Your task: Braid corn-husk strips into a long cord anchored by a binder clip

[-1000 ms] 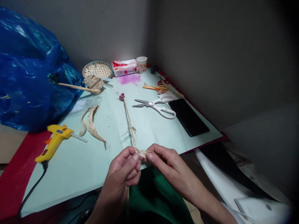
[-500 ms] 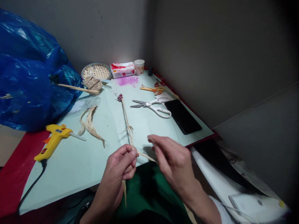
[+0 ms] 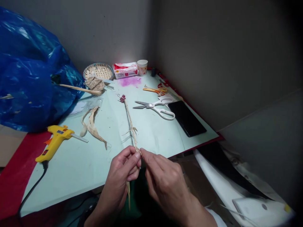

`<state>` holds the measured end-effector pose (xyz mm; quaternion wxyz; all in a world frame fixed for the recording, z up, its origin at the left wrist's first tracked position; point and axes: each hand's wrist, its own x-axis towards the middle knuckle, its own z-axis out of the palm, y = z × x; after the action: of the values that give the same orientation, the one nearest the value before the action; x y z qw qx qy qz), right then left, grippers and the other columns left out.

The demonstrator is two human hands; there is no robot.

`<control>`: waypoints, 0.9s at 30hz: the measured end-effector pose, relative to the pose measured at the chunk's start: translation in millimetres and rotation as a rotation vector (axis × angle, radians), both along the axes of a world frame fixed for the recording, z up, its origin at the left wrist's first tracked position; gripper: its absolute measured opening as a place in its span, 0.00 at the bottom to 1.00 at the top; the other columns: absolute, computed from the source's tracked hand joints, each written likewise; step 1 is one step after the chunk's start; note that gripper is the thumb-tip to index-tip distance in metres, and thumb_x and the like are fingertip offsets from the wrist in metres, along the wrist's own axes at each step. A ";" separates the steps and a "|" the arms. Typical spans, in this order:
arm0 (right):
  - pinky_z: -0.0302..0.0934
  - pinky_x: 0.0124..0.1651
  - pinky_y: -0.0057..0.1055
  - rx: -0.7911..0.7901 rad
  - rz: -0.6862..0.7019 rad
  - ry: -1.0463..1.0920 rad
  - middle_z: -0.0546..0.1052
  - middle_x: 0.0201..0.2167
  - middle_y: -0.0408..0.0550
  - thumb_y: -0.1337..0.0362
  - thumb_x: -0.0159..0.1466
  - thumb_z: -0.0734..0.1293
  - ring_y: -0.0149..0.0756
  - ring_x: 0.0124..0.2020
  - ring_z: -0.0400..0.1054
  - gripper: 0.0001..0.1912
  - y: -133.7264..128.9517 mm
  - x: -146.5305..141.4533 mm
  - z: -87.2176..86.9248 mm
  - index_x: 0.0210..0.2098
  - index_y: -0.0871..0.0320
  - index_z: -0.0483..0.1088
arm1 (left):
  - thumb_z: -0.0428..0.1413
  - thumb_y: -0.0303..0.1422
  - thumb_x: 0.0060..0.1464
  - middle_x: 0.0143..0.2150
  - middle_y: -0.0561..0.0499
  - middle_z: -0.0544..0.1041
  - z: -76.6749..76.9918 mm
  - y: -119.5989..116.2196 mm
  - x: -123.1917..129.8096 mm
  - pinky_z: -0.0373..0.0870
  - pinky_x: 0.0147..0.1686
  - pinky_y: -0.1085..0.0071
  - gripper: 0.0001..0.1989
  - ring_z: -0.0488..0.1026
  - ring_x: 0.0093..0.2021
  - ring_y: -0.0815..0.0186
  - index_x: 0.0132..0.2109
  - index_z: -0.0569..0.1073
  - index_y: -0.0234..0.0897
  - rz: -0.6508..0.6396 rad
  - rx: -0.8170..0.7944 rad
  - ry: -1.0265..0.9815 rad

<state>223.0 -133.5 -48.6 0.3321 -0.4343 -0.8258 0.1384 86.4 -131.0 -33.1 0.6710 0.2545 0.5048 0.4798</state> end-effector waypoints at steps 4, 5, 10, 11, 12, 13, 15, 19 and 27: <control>0.70 0.37 0.36 0.045 0.019 -0.111 0.75 0.52 0.58 0.75 0.65 0.56 0.43 0.41 0.73 0.24 -4.5 -1.1 -1.0 0.59 0.70 0.64 | 0.58 0.34 0.56 0.25 0.57 0.64 0.2 -0.8 1.9 0.46 0.18 0.81 0.10 0.49 0.21 0.79 0.31 0.68 0.33 0.034 0.009 -0.026; 0.70 0.35 0.37 0.066 0.021 -0.140 0.74 0.53 0.60 0.75 0.64 0.56 0.45 0.40 0.72 0.24 -5.8 -0.7 -1.4 0.59 0.71 0.64 | 0.58 0.34 0.56 0.24 0.57 0.63 0.0 -1.1 2.0 0.46 0.18 0.81 0.10 0.49 0.21 0.79 0.31 0.68 0.33 0.036 0.009 -0.021; 0.68 0.44 0.40 0.006 0.044 0.050 0.77 0.50 0.60 0.71 0.66 0.59 0.46 0.43 0.73 0.18 -1.3 10.5 3.2 0.53 0.69 0.71 | 0.60 0.34 0.54 0.24 0.58 0.64 -0.4 -2.5 -1.7 0.45 0.18 0.81 0.09 0.50 0.20 0.79 0.33 0.69 0.34 0.020 -0.006 0.015; 0.67 0.47 0.39 -0.050 0.027 0.132 0.78 0.48 0.58 0.69 0.67 0.60 0.44 0.44 0.73 0.16 2.9 13.7 6.8 0.50 0.66 0.73 | 0.60 0.34 0.54 0.24 0.57 0.65 0.3 -2.7 -3.0 0.45 0.18 0.81 0.09 0.50 0.20 0.79 0.33 0.69 0.34 0.013 0.001 0.039; 0.65 0.50 0.37 -0.120 0.003 0.203 0.79 0.46 0.55 0.68 0.68 0.60 0.42 0.46 0.73 0.14 7.9 16.4 11.2 0.48 0.63 0.74 | 0.60 0.34 0.54 0.24 0.57 0.65 1.2 -2.7 -4.1 0.44 0.18 0.81 0.09 0.50 0.20 0.79 0.32 0.70 0.34 0.000 0.009 0.068; 0.64 0.50 0.35 -0.207 -0.022 0.254 0.79 0.46 0.53 0.68 0.68 0.60 0.40 0.46 0.72 0.13 13.1 18.3 16.1 0.46 0.60 0.74 | 0.60 0.35 0.54 0.24 0.57 0.65 2.2 -2.6 -5.0 0.44 0.18 0.81 0.09 0.50 0.20 0.79 0.32 0.70 0.34 -0.013 0.017 0.098; 0.65 0.47 0.30 -0.420 0.014 0.286 0.79 0.42 0.47 0.65 0.69 0.60 0.36 0.43 0.73 0.11 22.2 18.7 25.7 0.46 0.56 0.73 | 0.60 0.35 0.54 0.24 0.57 0.65 3.8 -2.3 -6.1 0.44 0.18 0.81 0.09 0.51 0.20 0.79 0.32 0.71 0.33 -0.030 0.024 0.134; 0.63 0.37 0.27 -0.647 0.181 0.248 0.76 0.35 0.44 0.62 0.71 0.56 0.32 0.35 0.70 0.09 24.7 8.1 31.7 0.43 0.55 0.67 | 0.60 0.35 0.53 0.23 0.57 0.65 1.5 -3.2 -6.3 0.44 0.18 0.81 0.09 0.51 0.20 0.79 0.32 0.71 0.34 -0.016 0.047 0.135; 0.60 0.37 0.28 -0.403 0.072 0.254 0.71 0.34 0.46 0.68 0.71 0.55 0.32 0.32 0.66 0.11 6.0 -7.4 2.6 0.43 0.57 0.69 | 0.57 0.36 0.57 0.25 0.56 0.66 -10.2 -7.8 -6.1 0.47 0.18 0.80 0.09 0.52 0.21 0.78 0.32 0.71 0.34 -0.001 0.088 0.165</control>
<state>215.6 -127.5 -46.0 0.3347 -0.4413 -0.7481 0.3654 80.3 -138.7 -43.4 0.6156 0.3228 0.5366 0.4785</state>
